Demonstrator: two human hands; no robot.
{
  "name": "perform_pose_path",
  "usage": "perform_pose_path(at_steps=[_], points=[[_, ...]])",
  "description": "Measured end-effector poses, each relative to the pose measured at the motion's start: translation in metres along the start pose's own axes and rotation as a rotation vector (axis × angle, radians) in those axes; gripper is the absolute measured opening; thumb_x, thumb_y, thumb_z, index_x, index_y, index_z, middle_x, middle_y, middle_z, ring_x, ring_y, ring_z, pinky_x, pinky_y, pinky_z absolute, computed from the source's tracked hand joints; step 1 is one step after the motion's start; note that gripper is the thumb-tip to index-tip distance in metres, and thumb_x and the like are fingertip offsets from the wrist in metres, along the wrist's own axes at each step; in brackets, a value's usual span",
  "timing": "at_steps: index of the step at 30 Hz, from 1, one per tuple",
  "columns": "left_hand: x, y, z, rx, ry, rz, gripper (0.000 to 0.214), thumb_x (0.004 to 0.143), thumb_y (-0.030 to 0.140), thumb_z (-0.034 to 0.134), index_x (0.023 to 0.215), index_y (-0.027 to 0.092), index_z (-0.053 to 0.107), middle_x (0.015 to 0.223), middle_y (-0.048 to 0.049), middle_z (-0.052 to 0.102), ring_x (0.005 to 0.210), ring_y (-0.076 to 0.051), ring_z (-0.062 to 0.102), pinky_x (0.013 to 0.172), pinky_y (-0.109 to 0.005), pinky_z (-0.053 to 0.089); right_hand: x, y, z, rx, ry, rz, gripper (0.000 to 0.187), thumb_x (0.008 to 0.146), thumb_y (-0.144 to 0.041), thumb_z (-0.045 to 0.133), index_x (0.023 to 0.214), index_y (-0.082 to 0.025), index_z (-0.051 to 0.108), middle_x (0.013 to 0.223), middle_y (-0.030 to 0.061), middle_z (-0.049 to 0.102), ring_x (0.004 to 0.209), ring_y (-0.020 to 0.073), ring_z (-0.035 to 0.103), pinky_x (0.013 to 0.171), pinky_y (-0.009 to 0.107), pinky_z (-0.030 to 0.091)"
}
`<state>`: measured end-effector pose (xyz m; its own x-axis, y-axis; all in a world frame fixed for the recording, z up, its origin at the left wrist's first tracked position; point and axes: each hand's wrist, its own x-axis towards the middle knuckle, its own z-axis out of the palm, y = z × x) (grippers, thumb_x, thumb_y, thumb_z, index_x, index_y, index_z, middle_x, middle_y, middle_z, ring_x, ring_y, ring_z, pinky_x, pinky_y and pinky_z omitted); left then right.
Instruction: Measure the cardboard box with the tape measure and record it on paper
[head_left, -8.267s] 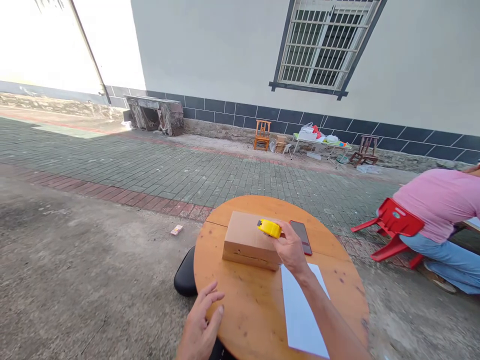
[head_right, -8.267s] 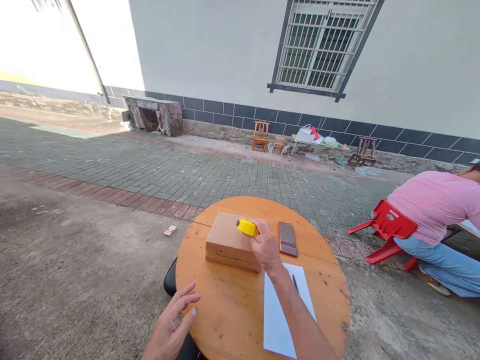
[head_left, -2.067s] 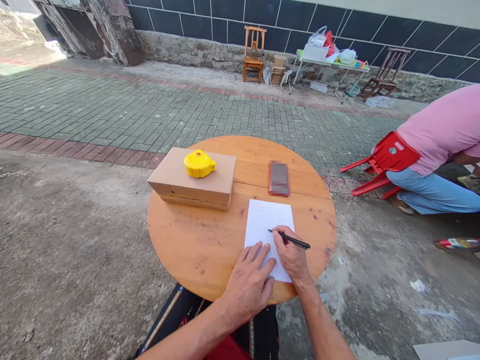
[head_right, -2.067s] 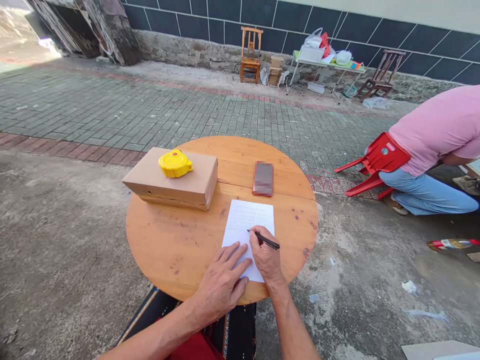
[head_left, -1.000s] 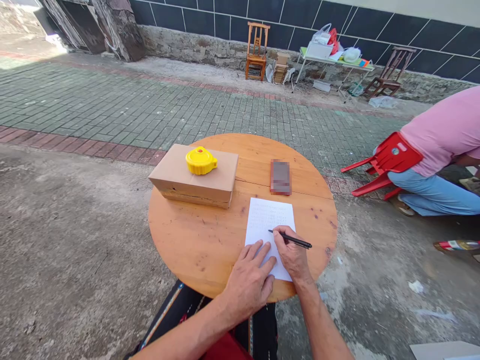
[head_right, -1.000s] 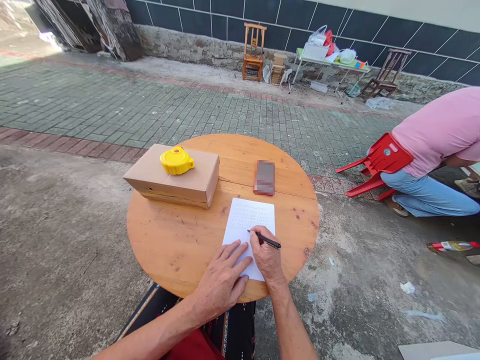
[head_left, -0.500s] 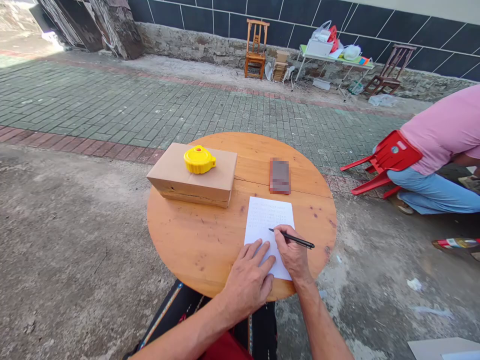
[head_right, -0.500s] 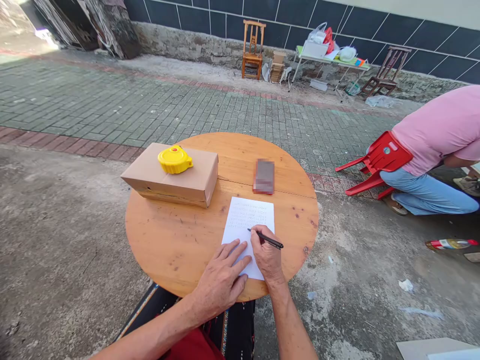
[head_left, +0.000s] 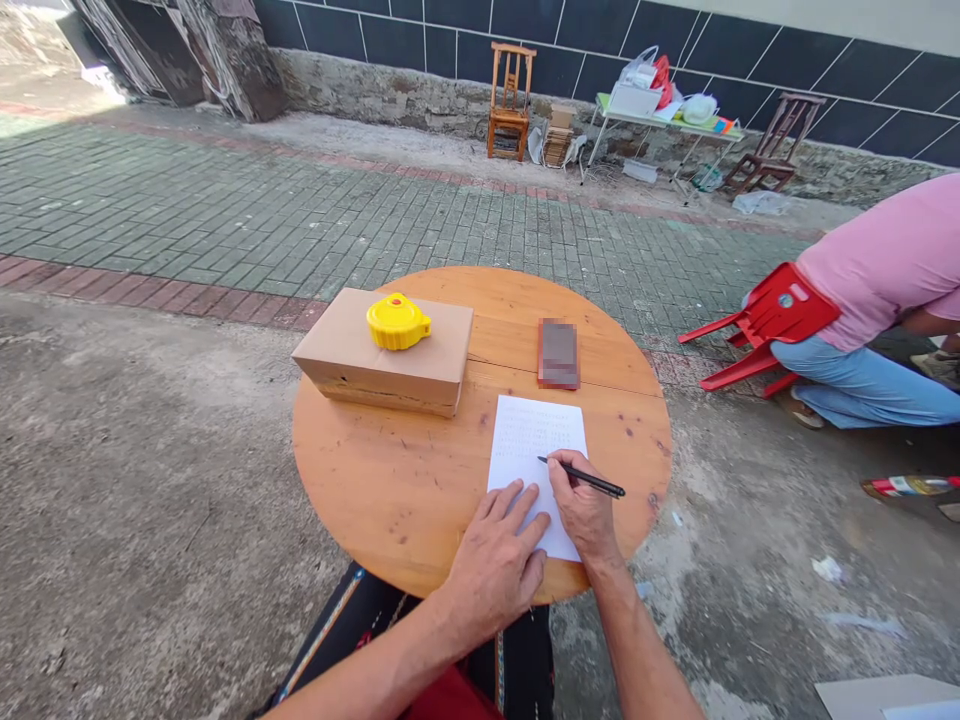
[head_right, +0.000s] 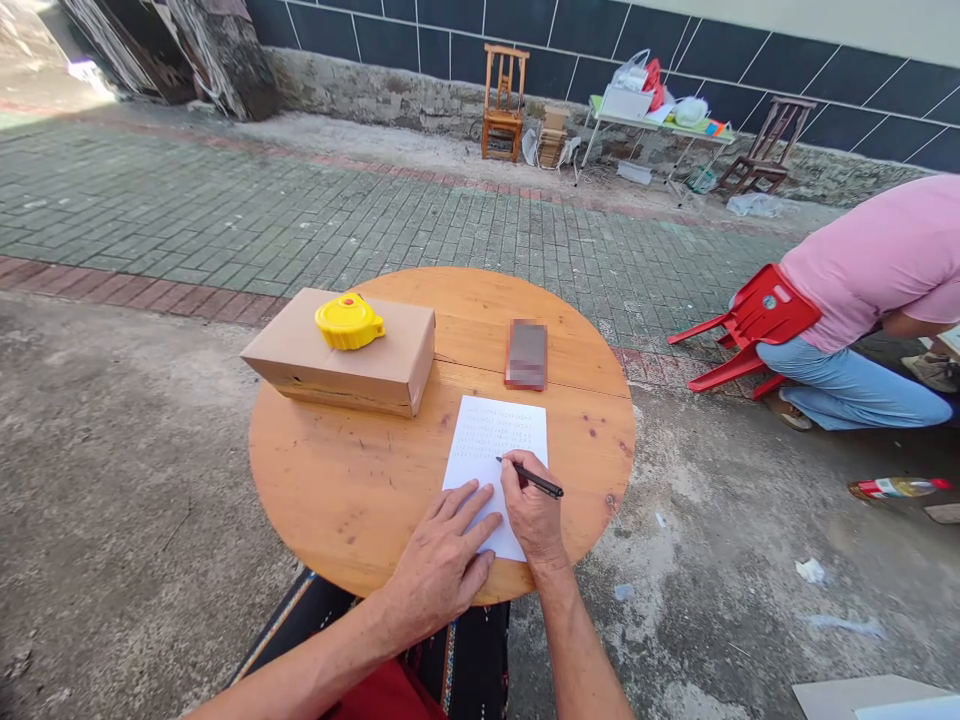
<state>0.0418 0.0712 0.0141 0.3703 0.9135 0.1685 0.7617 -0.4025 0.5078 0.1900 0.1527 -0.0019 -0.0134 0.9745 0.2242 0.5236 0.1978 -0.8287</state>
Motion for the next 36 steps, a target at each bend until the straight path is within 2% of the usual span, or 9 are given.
perform_pose_path(at_steps=[16, 27, 36], points=[[-0.0003, -0.0009, 0.0015, -0.001, -0.004, 0.002, 0.037, 0.088, 0.022, 0.055, 0.124, 0.021, 0.059, 0.146, -0.0084, 0.050, 0.140, -0.031, 0.037, 0.114, -0.050, 0.033, 0.0005, -0.0018, 0.0004, -0.014, -0.007, -0.009, 0.019, 0.092, -0.035, 0.051, 0.084, -0.021, 0.062, 0.074, 0.0014, 0.066, 0.067, 0.0169, 0.061, 0.068, 0.029, 0.050], [-0.0001, -0.0013, 0.0015, -0.003, 0.006, 0.009, 0.037, 0.087, 0.021, 0.056, 0.124, 0.021, 0.060, 0.146, -0.0095, 0.050, 0.139, -0.031, 0.038, 0.114, -0.050, 0.034, 0.0000, 0.0020, 0.0004, 0.023, -0.015, 0.026, 0.019, 0.092, -0.036, 0.051, 0.085, -0.020, 0.062, 0.074, 0.0016, 0.066, 0.067, 0.0170, 0.061, 0.064, 0.028, 0.049], [-0.0008, -0.0004, 0.0005, -0.004, 0.002, 0.001, 0.036, 0.088, 0.023, 0.056, 0.124, 0.021, 0.060, 0.145, -0.0094, 0.051, 0.139, -0.031, 0.038, 0.114, -0.049, 0.033, 0.0009, 0.0005, 0.0008, -0.005, -0.006, -0.005, 0.019, 0.091, -0.034, 0.052, 0.083, -0.020, 0.063, 0.074, 0.0014, 0.066, 0.068, 0.0164, 0.060, 0.070, 0.029, 0.049]])
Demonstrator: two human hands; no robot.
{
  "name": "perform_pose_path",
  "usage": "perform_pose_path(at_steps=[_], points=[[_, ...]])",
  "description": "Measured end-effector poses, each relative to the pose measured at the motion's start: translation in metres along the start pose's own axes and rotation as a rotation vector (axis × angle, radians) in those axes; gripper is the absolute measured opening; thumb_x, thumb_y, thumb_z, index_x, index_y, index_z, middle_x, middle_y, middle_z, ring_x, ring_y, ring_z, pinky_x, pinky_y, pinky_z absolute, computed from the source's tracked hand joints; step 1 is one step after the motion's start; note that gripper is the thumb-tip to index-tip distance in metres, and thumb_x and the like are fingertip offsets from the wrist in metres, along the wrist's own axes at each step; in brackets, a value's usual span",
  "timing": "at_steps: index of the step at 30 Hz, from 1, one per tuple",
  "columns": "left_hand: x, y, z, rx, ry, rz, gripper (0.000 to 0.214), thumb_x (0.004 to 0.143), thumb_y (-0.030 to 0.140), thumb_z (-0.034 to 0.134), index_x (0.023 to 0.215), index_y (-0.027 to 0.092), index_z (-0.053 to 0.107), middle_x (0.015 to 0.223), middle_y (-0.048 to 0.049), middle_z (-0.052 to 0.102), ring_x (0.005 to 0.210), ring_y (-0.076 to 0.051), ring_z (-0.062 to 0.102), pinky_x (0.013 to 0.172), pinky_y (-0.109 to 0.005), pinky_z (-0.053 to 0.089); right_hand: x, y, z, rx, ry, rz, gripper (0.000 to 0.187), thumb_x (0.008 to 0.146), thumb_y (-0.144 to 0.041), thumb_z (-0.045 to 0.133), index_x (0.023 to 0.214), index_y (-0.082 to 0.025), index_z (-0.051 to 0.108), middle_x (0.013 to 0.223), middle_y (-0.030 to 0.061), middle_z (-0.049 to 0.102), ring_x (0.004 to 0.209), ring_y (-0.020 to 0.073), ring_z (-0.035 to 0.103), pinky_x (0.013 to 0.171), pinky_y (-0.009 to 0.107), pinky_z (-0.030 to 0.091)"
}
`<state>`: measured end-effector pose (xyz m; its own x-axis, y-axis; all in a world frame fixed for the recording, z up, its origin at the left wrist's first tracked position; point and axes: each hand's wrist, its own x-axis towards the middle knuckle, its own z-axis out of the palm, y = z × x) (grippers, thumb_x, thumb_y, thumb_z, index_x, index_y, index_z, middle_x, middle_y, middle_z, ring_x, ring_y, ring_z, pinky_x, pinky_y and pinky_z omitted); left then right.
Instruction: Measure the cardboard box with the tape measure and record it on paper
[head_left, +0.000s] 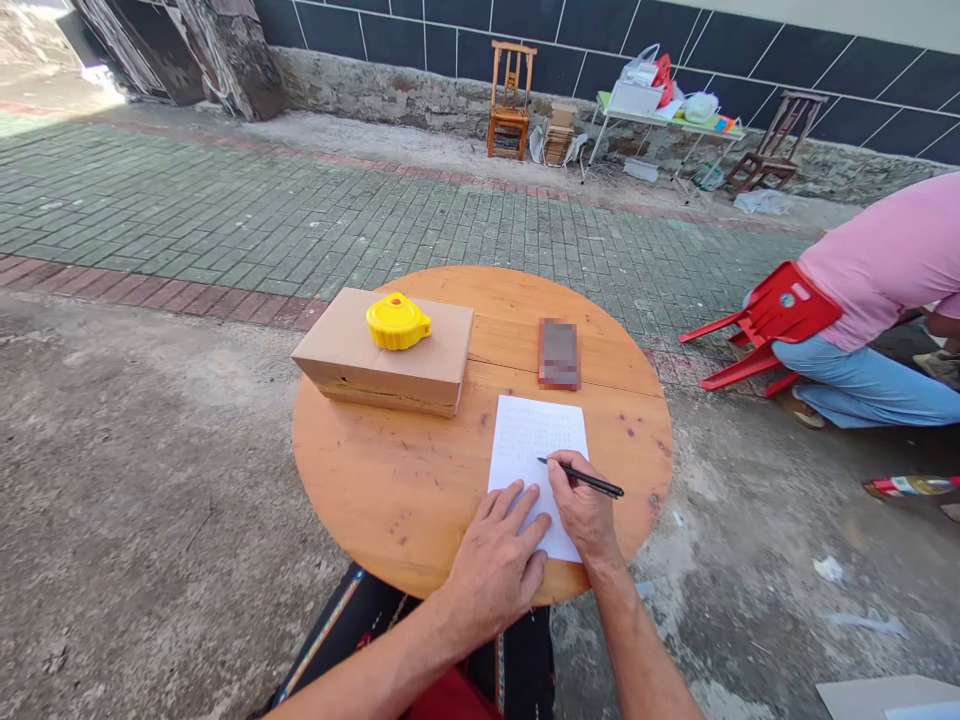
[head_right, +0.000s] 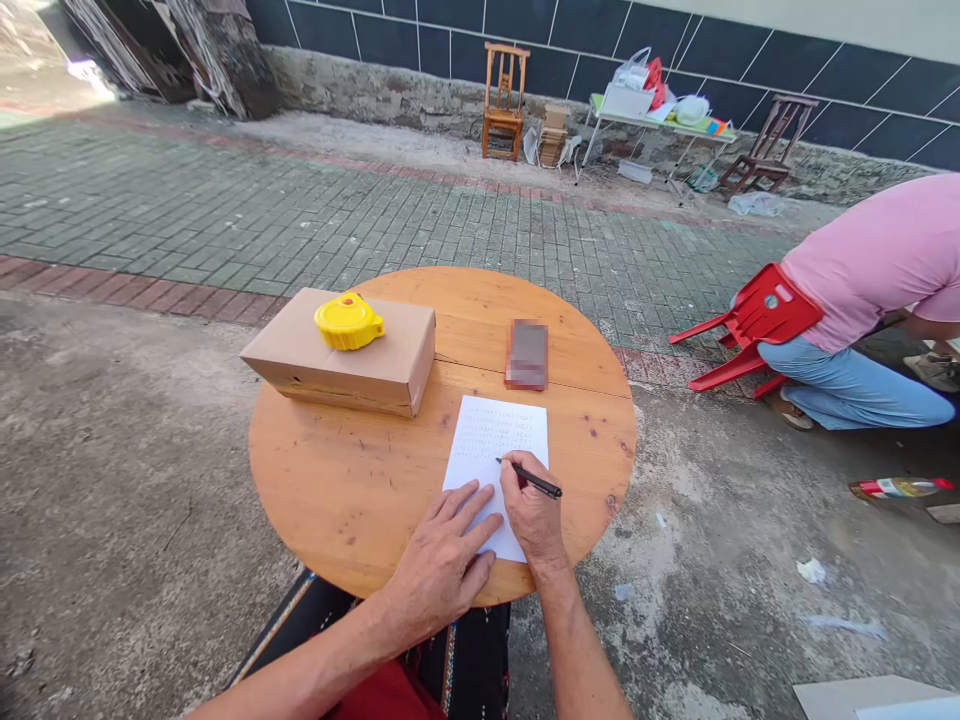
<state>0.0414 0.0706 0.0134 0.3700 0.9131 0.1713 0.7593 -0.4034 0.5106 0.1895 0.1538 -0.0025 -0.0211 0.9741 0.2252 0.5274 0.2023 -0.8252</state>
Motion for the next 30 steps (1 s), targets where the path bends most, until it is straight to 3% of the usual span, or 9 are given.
perform_pose_path(at_steps=[10, 30], points=[[0.0012, -0.0008, -0.0007, -0.002, -0.010, -0.013, 0.039, 0.087, 0.023, 0.057, 0.126, 0.021, 0.059, 0.147, -0.0074, 0.050, 0.138, -0.030, 0.039, 0.114, -0.049, 0.035, 0.0007, -0.0016, -0.0020, 0.111, 0.116, 0.086, 0.021, 0.087, -0.037, 0.051, 0.080, -0.020, 0.060, 0.065, -0.0008, 0.059, 0.056, 0.0143, 0.053, 0.052, 0.025, 0.043], [0.0013, 0.0034, 0.0007, 0.061, -0.016, -0.025, 0.045, 0.085, 0.023, 0.057, 0.130, 0.022, 0.059, 0.147, -0.0070, 0.050, 0.138, -0.031, 0.041, 0.113, -0.051, 0.037, -0.0003, 0.0000, -0.0005, 0.103, 0.094, 0.048, 0.019, 0.088, -0.034, 0.052, 0.081, -0.020, 0.063, 0.070, 0.0008, 0.064, 0.063, 0.0159, 0.057, 0.062, 0.028, 0.047]])
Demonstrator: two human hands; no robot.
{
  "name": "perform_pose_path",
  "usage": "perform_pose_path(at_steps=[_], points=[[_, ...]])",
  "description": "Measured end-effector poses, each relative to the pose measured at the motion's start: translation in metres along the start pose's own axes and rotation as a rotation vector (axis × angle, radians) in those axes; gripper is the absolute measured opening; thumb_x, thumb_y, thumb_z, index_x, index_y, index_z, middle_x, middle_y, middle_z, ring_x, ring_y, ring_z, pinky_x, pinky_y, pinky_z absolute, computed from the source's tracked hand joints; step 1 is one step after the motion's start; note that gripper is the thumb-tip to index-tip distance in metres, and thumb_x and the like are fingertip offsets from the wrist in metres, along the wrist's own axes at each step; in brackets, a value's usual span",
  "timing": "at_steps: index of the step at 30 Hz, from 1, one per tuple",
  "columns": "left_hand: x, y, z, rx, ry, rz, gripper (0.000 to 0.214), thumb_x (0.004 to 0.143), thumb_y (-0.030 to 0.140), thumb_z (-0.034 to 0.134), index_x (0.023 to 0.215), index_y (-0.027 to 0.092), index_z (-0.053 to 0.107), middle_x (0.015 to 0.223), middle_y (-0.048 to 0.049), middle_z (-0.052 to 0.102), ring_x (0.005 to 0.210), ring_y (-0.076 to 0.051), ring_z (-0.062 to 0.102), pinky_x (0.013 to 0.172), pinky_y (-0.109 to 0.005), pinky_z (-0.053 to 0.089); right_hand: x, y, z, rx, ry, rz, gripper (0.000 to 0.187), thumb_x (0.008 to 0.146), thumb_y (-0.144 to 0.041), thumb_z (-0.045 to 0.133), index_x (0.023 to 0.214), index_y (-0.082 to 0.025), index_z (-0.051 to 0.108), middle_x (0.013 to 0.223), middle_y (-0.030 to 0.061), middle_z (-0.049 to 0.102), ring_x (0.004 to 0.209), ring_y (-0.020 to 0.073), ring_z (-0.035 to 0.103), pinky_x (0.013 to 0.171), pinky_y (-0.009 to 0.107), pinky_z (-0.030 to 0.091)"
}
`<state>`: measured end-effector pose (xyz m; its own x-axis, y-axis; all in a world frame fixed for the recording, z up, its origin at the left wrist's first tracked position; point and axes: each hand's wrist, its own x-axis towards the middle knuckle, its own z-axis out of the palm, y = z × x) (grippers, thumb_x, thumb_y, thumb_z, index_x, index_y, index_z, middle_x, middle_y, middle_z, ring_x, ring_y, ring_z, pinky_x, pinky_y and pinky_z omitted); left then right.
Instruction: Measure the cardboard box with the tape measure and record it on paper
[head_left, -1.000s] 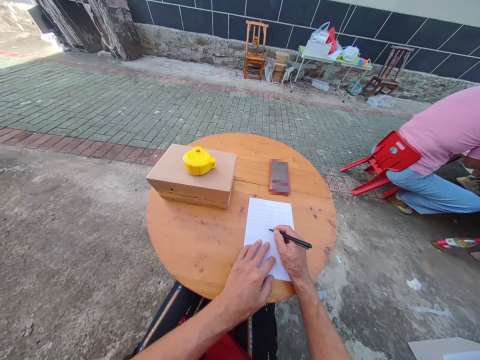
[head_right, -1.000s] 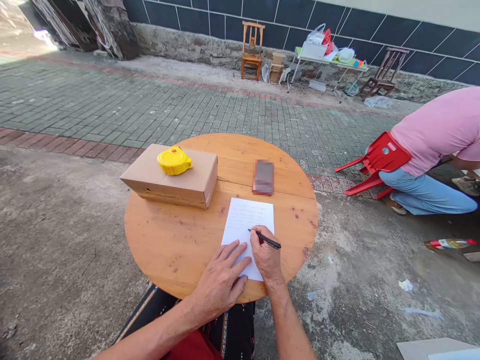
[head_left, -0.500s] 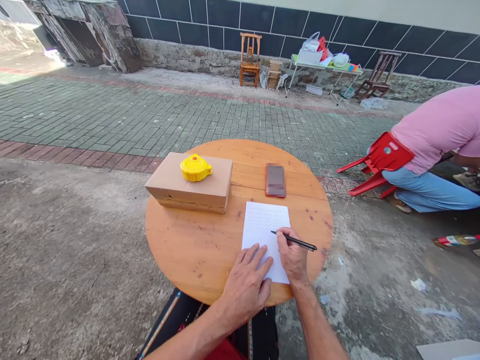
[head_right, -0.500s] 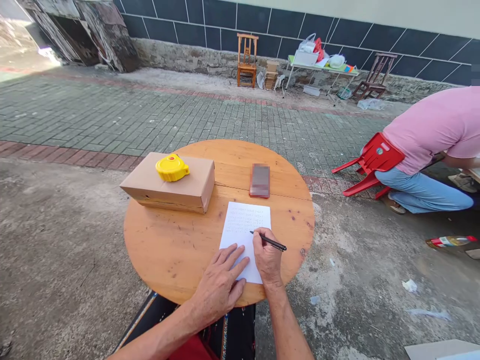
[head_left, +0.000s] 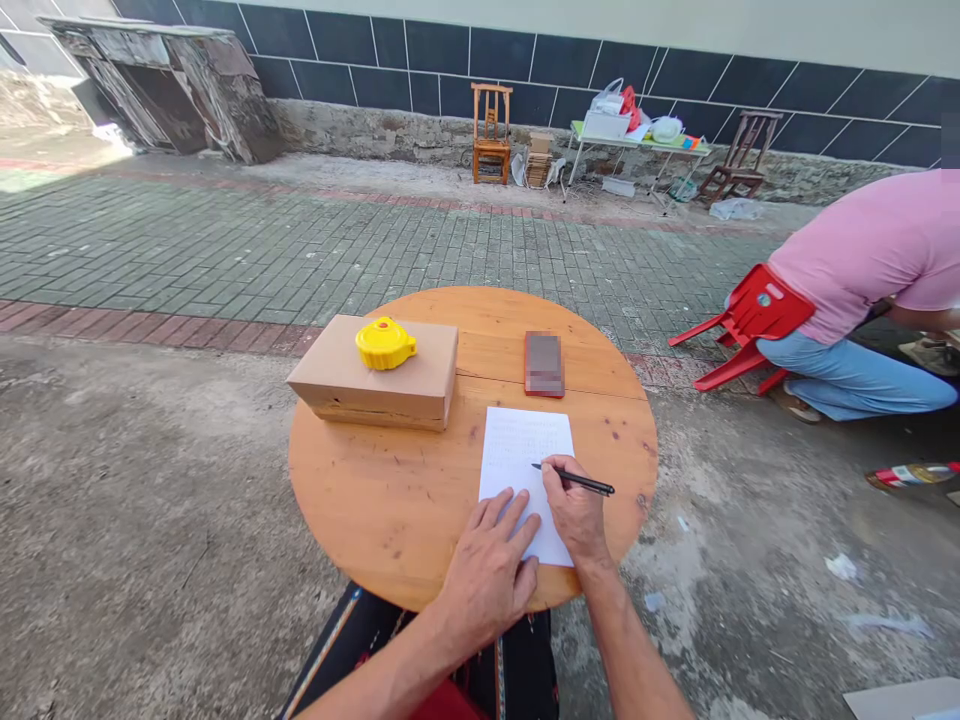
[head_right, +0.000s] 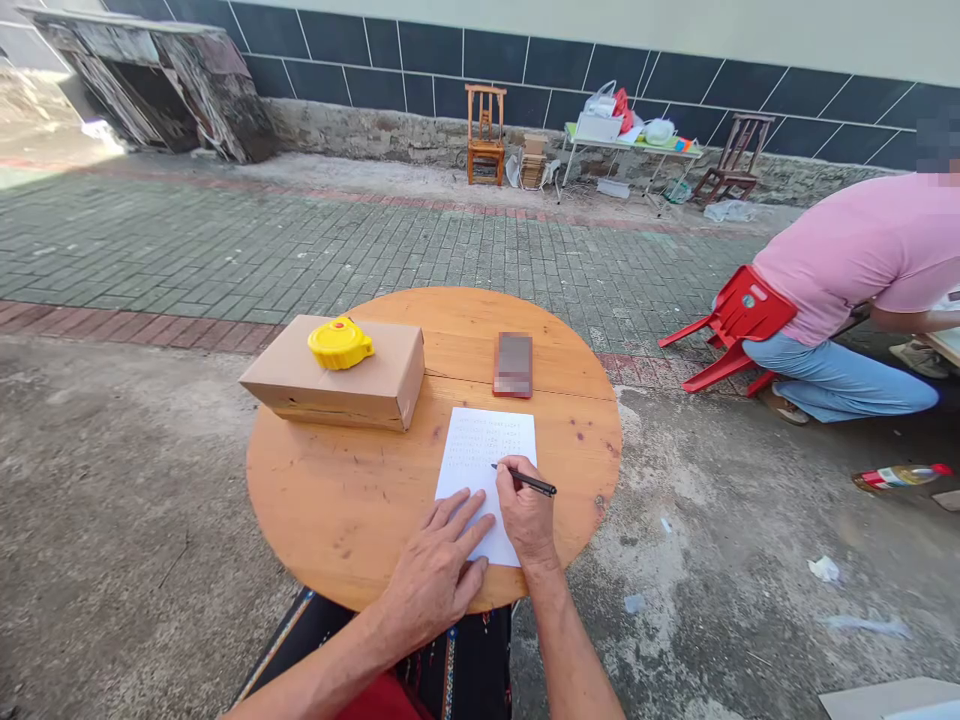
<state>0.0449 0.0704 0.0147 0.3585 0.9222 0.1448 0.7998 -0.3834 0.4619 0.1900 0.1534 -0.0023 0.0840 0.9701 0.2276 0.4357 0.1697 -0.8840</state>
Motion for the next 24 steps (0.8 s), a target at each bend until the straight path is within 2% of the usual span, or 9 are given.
perform_pose_path(at_steps=[12, 24], points=[[-0.0013, -0.0003, -0.0013, -0.018, 0.000, -0.001, 0.045, 0.086, 0.023, 0.056, 0.131, 0.022, 0.057, 0.148, -0.0065, 0.049, 0.139, -0.030, 0.039, 0.114, -0.051, 0.035, -0.0003, 0.0041, 0.0000, -0.008, -0.014, 0.018, 0.020, 0.089, -0.035, 0.052, 0.084, -0.019, 0.064, 0.075, 0.0017, 0.066, 0.065, 0.0161, 0.057, 0.061, 0.027, 0.046], [-0.0017, -0.0012, 0.0003, -0.032, 0.001, -0.009, 0.043, 0.087, 0.024, 0.056, 0.130, 0.023, 0.057, 0.149, -0.0061, 0.047, 0.139, -0.030, 0.038, 0.115, -0.050, 0.033, 0.0016, -0.0003, -0.0004, -0.006, -0.018, 0.026, 0.021, 0.087, -0.037, 0.054, 0.081, -0.020, 0.063, 0.070, 0.0008, 0.064, 0.062, 0.0159, 0.056, 0.061, 0.028, 0.047]])
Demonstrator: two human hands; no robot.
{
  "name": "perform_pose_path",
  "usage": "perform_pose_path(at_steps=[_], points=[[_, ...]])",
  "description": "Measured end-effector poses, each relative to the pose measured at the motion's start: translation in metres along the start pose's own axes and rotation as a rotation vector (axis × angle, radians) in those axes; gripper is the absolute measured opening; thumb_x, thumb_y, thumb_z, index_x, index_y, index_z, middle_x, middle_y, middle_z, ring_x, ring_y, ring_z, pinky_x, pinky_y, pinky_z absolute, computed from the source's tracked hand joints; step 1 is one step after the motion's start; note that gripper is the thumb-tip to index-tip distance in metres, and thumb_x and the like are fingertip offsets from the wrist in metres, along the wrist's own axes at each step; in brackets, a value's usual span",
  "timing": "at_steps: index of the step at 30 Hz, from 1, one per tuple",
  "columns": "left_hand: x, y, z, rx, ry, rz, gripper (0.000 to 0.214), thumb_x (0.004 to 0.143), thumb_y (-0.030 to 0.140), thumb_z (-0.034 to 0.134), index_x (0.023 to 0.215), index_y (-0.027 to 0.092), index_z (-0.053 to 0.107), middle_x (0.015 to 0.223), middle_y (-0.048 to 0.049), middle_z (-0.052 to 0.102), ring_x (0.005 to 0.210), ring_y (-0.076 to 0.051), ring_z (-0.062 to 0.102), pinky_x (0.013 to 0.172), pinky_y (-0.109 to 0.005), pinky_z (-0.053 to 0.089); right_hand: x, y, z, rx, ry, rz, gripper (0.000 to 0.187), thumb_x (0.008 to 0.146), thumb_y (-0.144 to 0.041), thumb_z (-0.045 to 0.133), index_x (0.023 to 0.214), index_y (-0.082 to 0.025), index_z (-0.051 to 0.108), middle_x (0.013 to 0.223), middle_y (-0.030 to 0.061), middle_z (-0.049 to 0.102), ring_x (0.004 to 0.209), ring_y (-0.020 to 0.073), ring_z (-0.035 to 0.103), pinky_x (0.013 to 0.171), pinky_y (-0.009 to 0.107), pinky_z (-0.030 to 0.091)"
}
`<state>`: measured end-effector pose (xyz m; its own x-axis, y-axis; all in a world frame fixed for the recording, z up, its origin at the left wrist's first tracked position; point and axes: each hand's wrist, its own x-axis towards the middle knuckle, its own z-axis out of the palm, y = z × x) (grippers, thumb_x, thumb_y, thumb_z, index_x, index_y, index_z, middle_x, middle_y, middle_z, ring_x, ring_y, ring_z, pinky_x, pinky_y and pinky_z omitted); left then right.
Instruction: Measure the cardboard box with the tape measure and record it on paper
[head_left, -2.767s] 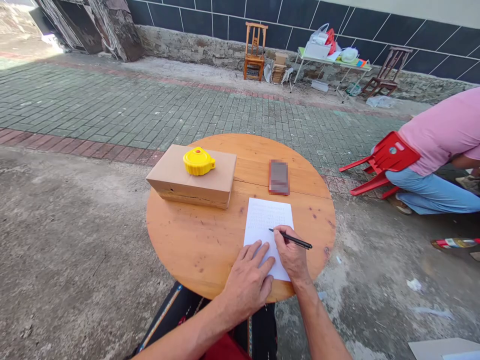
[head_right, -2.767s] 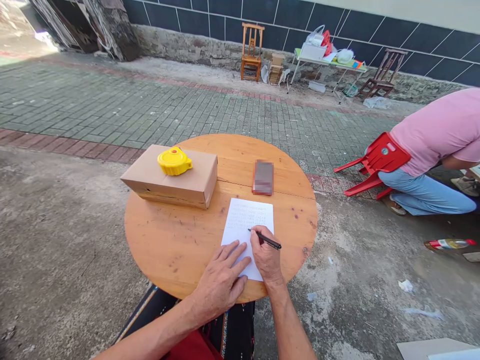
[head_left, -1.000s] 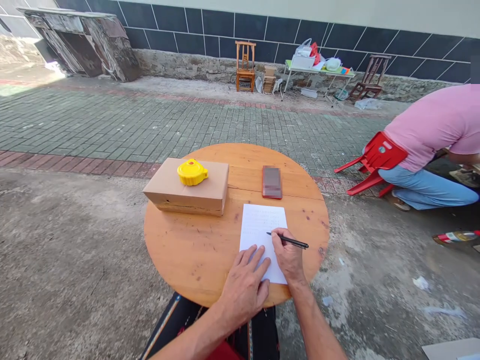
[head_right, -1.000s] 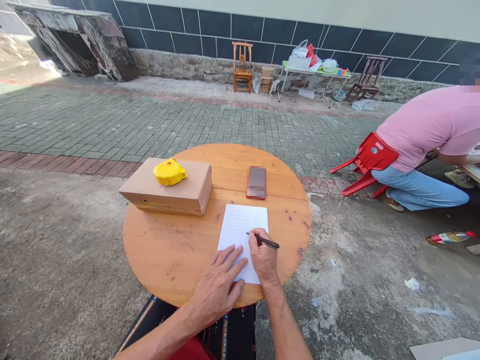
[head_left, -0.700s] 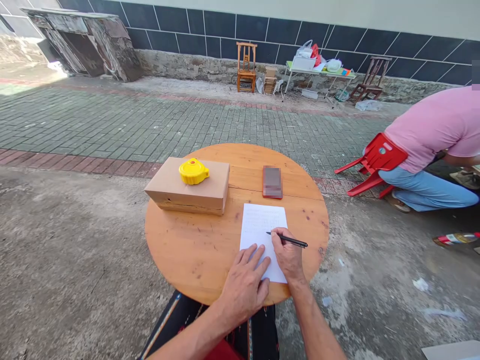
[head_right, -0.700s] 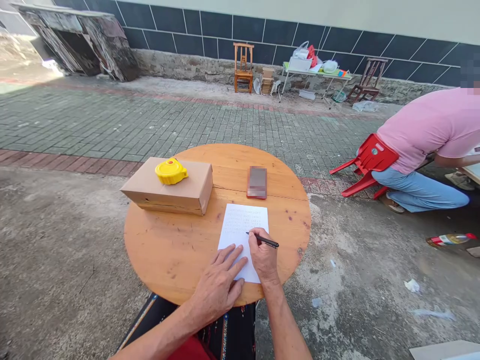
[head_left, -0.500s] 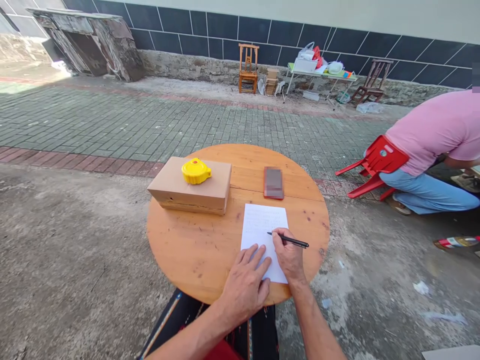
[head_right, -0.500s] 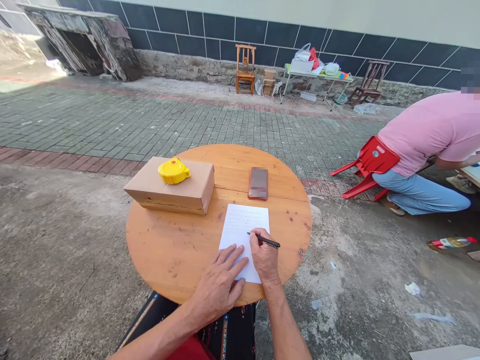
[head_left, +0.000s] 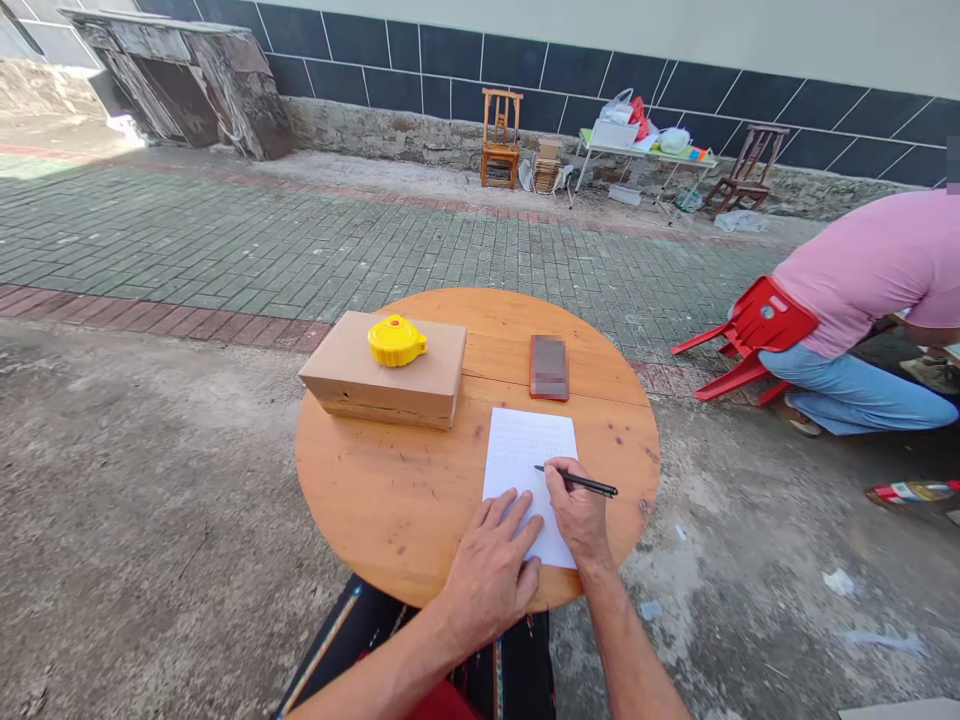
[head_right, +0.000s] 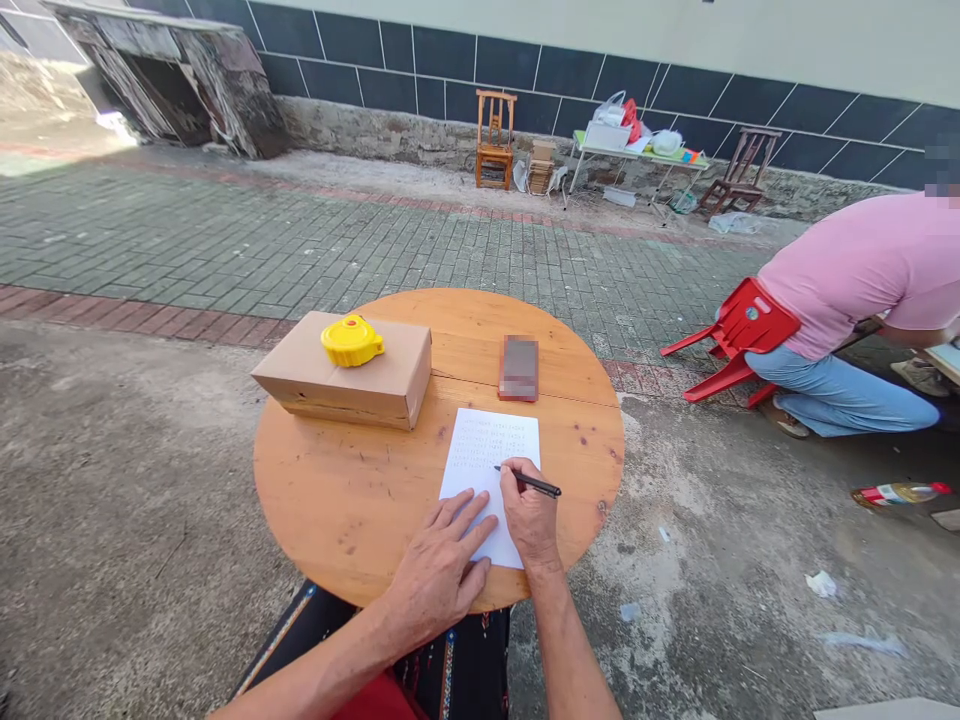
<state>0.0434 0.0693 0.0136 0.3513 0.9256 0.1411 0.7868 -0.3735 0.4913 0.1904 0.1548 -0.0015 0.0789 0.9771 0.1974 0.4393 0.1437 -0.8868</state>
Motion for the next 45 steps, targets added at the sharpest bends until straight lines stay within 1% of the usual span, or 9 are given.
perform_pose_path(at_steps=[3, 6, 10, 18, 23, 28, 45], points=[[-0.0010, 0.0008, -0.0024, -0.009, 0.003, -0.003, 0.041, 0.089, 0.029, 0.055, 0.130, 0.022, 0.057, 0.149, -0.0060, 0.047, 0.139, -0.029, 0.038, 0.115, -0.049, 0.032, -0.0004, -0.0015, -0.0013, 0.018, -0.015, 0.003, 0.022, 0.086, -0.039, 0.054, 0.081, -0.019, 0.063, 0.063, -0.0003, 0.061, 0.057, 0.0160, 0.055, 0.055, 0.027, 0.046], [-0.0004, 0.0006, -0.0045, -0.027, 0.009, 0.021, 0.039, 0.092, 0.034, 0.053, 0.129, 0.022, 0.056, 0.148, -0.0055, 0.048, 0.138, -0.028, 0.038, 0.115, -0.045, 0.032, 0.0011, -0.0002, -0.0016, 0.012, 0.002, 0.019, 0.024, 0.084, -0.042, 0.057, 0.080, -0.019, 0.063, 0.056, -0.0017, 0.057, 0.052, 0.0160, 0.053, 0.050, 0.027, 0.044], [0.0004, -0.0003, -0.0033, -0.027, 0.009, 0.002, 0.039, 0.092, 0.033, 0.053, 0.129, 0.022, 0.056, 0.148, -0.0056, 0.049, 0.138, -0.027, 0.038, 0.116, -0.045, 0.030, 0.0033, 0.0002, -0.0008, 0.013, -0.001, 0.001, 0.024, 0.083, -0.043, 0.058, 0.079, -0.020, 0.063, 0.053, -0.0026, 0.055, 0.049, 0.0159, 0.052, 0.047, 0.027, 0.043], [-0.0001, -0.0011, 0.0023, -0.020, 0.017, -0.007, 0.042, 0.089, 0.030, 0.056, 0.130, 0.024, 0.056, 0.149, -0.0044, 0.048, 0.139, -0.027, 0.037, 0.116, -0.046, 0.031, 0.0029, -0.0040, 0.0002, 0.013, 0.022, -0.004, 0.024, 0.083, -0.043, 0.057, 0.076, -0.022, 0.063, 0.054, -0.0024, 0.056, 0.053, 0.0159, 0.054, 0.048, 0.026, 0.044], [0.0005, -0.0007, 0.0010, -0.007, 0.013, -0.002, 0.041, 0.088, 0.028, 0.056, 0.130, 0.024, 0.056, 0.149, -0.0043, 0.048, 0.139, -0.027, 0.037, 0.116, -0.047, 0.031, 0.0019, -0.0034, -0.0001, 0.019, -0.003, 0.011, 0.023, 0.085, -0.042, 0.057, 0.078, -0.021, 0.063, 0.056, -0.0019, 0.057, 0.054, 0.0162, 0.054, 0.049, 0.027, 0.044], [0.0006, -0.0007, -0.0004, -0.008, 0.006, 0.003, 0.041, 0.088, 0.027, 0.054, 0.130, 0.024, 0.056, 0.149, -0.0045, 0.047, 0.139, -0.028, 0.037, 0.115, -0.048, 0.033, 0.0017, -0.0025, -0.0007, 0.003, -0.027, 0.033, 0.022, 0.086, -0.040, 0.056, 0.081, -0.020, 0.063, 0.057, -0.0021, 0.056, 0.053, 0.0156, 0.052, 0.049, 0.026, 0.043], [0.0008, -0.0017, 0.0003, -0.024, -0.015, 0.003, 0.042, 0.089, 0.027, 0.053, 0.131, 0.023, 0.055, 0.151, -0.0057, 0.046, 0.140, -0.029, 0.035, 0.116, -0.049, 0.031, 0.0015, -0.0013, -0.0001, -0.015, -0.035, 0.054, 0.022, 0.086, -0.040, 0.055, 0.081, -0.021, 0.063, 0.056, -0.0028, 0.054, 0.050, 0.0152, 0.049, 0.048, 0.027, 0.041]])
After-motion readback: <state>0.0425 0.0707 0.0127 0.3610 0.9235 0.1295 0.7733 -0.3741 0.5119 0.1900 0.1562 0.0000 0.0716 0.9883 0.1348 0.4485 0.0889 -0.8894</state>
